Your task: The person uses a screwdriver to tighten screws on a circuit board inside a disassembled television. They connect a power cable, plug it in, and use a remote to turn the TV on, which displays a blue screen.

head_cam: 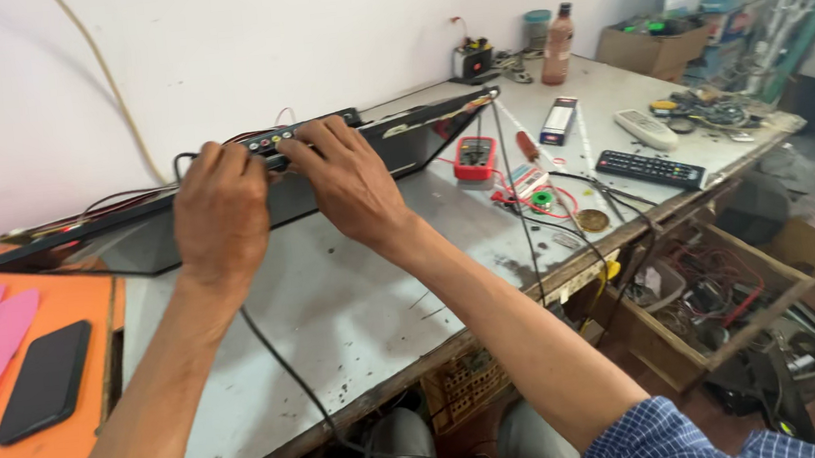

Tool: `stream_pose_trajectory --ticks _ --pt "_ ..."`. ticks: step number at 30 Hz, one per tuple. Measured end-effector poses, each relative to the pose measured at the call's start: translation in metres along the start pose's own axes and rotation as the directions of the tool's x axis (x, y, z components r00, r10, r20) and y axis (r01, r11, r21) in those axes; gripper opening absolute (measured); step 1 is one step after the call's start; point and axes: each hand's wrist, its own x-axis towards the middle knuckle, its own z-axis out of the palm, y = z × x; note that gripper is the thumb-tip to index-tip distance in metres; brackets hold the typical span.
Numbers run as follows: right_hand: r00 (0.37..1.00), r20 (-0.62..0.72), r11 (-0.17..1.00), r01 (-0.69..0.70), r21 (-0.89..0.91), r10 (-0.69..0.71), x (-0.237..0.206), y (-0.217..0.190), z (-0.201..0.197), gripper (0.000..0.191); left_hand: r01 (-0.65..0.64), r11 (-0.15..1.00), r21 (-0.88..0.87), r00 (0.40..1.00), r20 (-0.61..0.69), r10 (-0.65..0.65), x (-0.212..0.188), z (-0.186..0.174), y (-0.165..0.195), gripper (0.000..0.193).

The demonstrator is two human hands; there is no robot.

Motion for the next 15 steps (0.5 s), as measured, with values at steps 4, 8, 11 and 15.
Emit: stream_pose_trajectory --ticks 4,8,11,15 --pt "0.992 -0.123 0.993 -0.033 -0.109 0.020 -0.045 0.039 -0.048 0.037 0.024 0.999 -0.043 0.999 0.026 -0.023 0.001 0.000 -0.005 0.016" --pt "0.976 -0.133 0.846 -0.218 -0.487 0.175 -0.117 0.150 -0.128 0.030 0.036 0.999 -0.038 0.999 0.031 -0.035 0.001 0.001 -0.007 0.016" --pt "0.858 0.077 0.673 -0.339 -0.657 0.508 -0.166 0.219 -0.172 0.032 0.055 0.997 -0.047 0.998 0.029 -0.054 0.001 0.000 -0.001 0.013" --pt "0.396 0.245 0.386 -0.329 -0.862 0.885 -0.196 0.267 -0.191 0.033 0.068 0.997 -0.022 0.998 0.015 -0.068 0.008 0.003 0.009 0.011"
